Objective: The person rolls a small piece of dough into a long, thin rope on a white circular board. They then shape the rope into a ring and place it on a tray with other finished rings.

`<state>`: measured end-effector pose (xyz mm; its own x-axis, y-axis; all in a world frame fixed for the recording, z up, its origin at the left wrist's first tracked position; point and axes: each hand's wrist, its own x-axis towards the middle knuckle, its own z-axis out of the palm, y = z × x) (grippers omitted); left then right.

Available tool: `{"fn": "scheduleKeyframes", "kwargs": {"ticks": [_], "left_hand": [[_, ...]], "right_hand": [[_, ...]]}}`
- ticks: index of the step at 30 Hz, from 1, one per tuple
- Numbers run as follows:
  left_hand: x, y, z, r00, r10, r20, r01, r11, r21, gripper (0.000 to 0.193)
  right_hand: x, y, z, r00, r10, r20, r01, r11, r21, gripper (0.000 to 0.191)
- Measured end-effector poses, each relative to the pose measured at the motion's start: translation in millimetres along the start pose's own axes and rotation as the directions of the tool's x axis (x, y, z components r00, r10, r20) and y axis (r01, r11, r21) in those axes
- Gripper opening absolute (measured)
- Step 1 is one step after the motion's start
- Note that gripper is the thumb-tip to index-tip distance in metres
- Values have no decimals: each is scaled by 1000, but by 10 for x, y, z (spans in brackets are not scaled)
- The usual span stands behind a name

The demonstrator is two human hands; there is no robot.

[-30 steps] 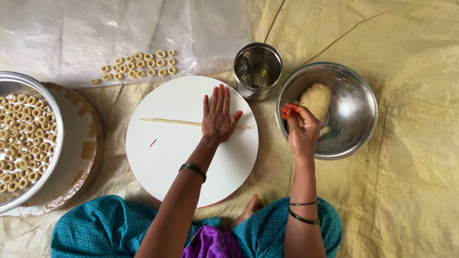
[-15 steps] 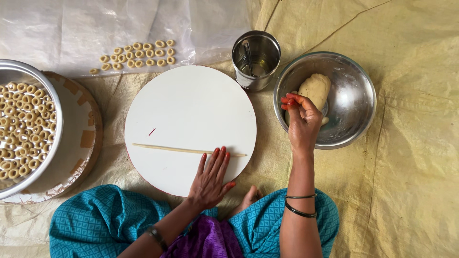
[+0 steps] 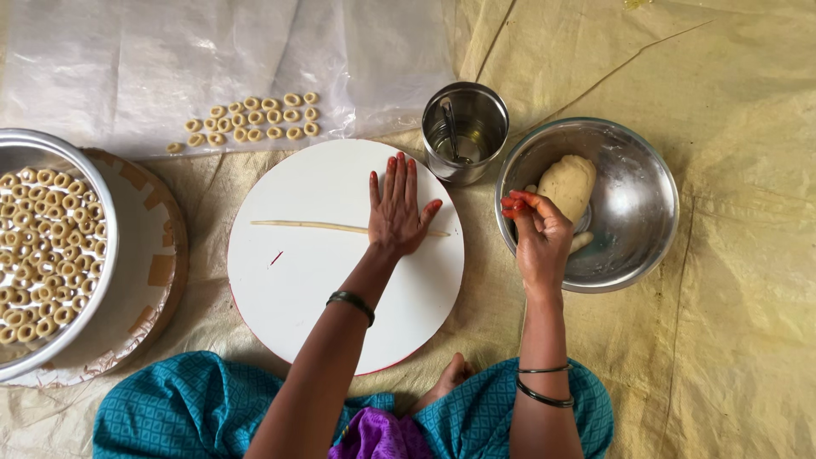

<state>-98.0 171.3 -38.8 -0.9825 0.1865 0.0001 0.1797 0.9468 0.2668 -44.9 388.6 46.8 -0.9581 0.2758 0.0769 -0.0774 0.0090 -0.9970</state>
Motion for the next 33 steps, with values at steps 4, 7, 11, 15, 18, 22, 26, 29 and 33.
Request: {"fn": "scheduleKeyframes", "kwargs": {"ticks": [4, 7, 11, 15, 18, 22, 26, 29, 33], "left_hand": [[-486, 42, 40, 997, 83, -4, -82, 992, 91, 87], [-1027, 95, 68, 992, 118, 45, -122, 987, 109, 86], [-1613, 101, 54, 974, 225, 10, -225, 974, 13, 89], [-1658, -147, -9, 978, 183, 100, -199, 963, 180, 91], [-1385, -423, -89, 993, 93, 70, -101, 986, 134, 91], [-757, -504, -120, 999, 23, -47, -21, 999, 35, 93], [-149, -582, -213, 991, -40, -130, 39, 999, -13, 93], [25, -607, -271, 985, -48, -165, 38, 997, -63, 93], [-241, -550, -238, 994, -33, -101, 31, 999, -24, 91]], "right_hand": [[7, -26, 4, 1000, 4, -6, -4, 1000, -7, 18], [-3, -44, 2, 1000, -28, 5, 28, 1000, 9, 17], [-28, -69, -2, 998, -61, 6, 61, 998, 24, 16], [-54, -83, -31, 998, -49, -36, 50, 998, 31, 15], [-30, -66, -21, 997, -60, -39, 61, 998, 30, 15], [5, -20, 13, 998, -51, -34, 52, 998, 29, 15], [1, 16, 1, 999, -40, -37, 40, 999, 16, 15], [8, 29, -24, 998, -27, -51, 24, 998, -50, 15], [21, 41, -40, 999, -19, -49, 19, 1000, -1, 16]]}}
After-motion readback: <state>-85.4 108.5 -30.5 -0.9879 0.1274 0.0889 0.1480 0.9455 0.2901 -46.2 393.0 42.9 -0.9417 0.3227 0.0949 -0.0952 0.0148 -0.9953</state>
